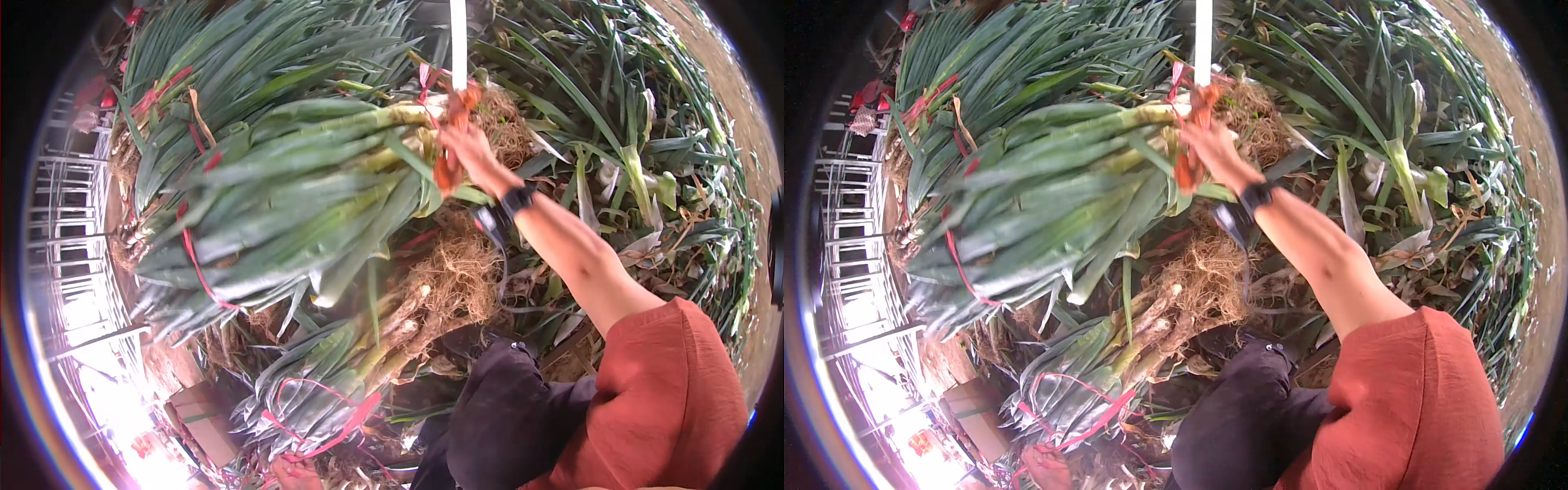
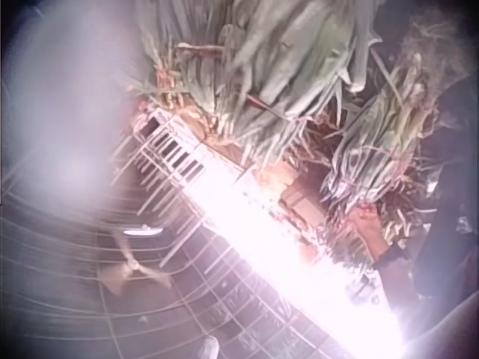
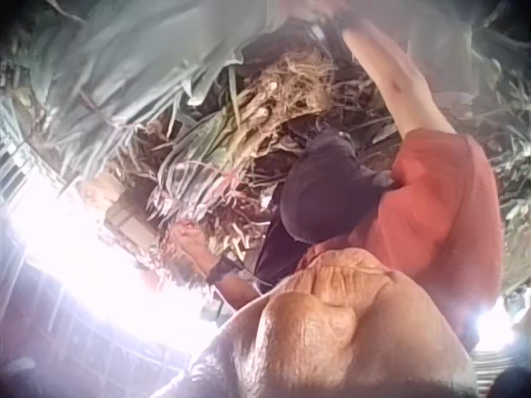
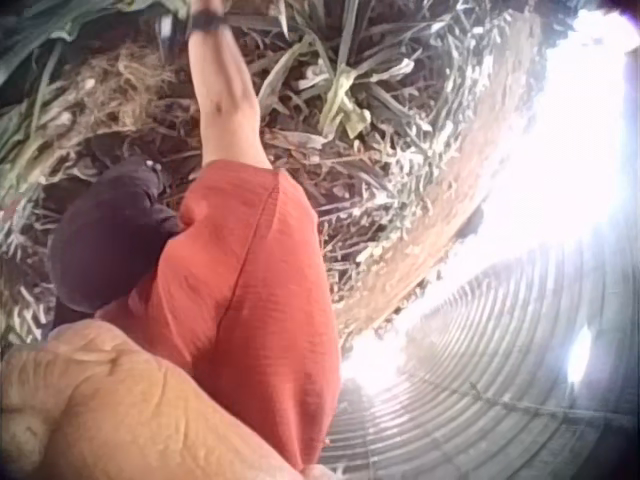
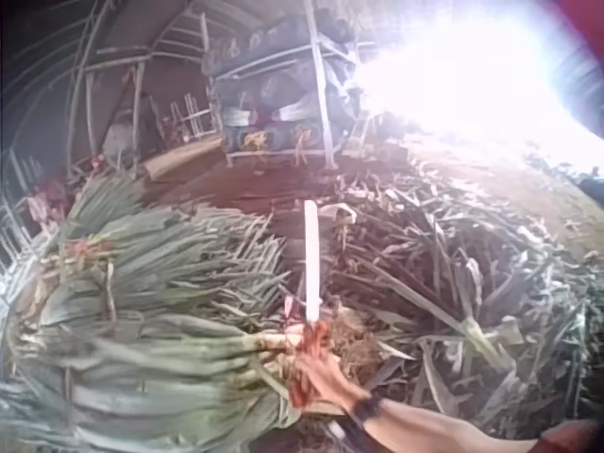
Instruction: Cutting ties on large bundles of leeks and peeling off outer layers for processing.
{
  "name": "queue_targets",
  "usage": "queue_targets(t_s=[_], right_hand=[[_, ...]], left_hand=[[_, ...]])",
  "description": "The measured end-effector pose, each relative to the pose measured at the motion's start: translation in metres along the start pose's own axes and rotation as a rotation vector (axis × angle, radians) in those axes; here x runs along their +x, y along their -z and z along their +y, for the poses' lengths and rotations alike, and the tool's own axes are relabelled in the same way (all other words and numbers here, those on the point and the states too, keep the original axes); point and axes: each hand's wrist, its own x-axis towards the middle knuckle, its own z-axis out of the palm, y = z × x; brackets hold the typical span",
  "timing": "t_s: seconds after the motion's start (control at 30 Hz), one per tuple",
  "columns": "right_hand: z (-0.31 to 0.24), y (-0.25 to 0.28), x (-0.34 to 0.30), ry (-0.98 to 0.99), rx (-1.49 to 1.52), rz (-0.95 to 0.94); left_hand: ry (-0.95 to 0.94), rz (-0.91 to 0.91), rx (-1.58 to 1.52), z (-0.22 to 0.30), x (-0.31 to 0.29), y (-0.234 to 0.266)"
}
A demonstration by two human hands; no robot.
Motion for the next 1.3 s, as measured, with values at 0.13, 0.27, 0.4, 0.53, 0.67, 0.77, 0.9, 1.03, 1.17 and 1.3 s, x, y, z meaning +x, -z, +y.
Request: queue_targets(t_s=[0.13, 0.27, 0.4, 0.53, 0.67, 0.77, 0.9, 1.03, 1.17, 1.3], right_hand=[[0.010, 0.034, -0.128, -0.329, -0.036, -0.242], [0.052, 0.068, -0.217, -0.393, 0.009, -0.361], [0.046, 0.097, -0.229, -0.494, -0.107, -0.358], [0.024, 0.127, -0.207, -0.525, -0.143, -0.314], [-0.026, 0.156, -0.187, -0.355, -0.225, -0.224], [-0.062, 0.177, -0.192, -0.323, -0.675, -0.243], [-0.034, 0.210, -0.211, -0.300, -0.791, -0.319], [-0.038, 0.213, -0.226, -0.158, -1.031, -0.375], [-0.041, 0.225, -0.225, 0.014, -1.122, -0.470], [-0.034, 0.225, -0.225, -0.079, -1.141, -0.618]], left_hand=[[0.038, -0.174, 0.124, -0.049, 0.000, -0.007], [0.177, -0.313, 0.805, -0.122, -0.040, -0.104], [0.140, -0.912, 1.083, -0.202, -0.041, -0.160], [-0.206, -1.037, 1.191, -0.292, -0.019, -0.193], [-0.312, -0.991, 1.121, -0.327, -0.020, -0.221], [-0.074, -0.865, 0.967, -0.316, -0.031, -0.251], [0.484, -0.900, 1.030, -0.320, -0.045, -0.282], [0.538, -0.885, 0.811, -0.327, -0.039, -0.276], [0.349, -0.791, 0.876, -0.332, -0.034, -0.267], [0.017, -0.804, 1.051, -0.337, -0.027, -0.262]])
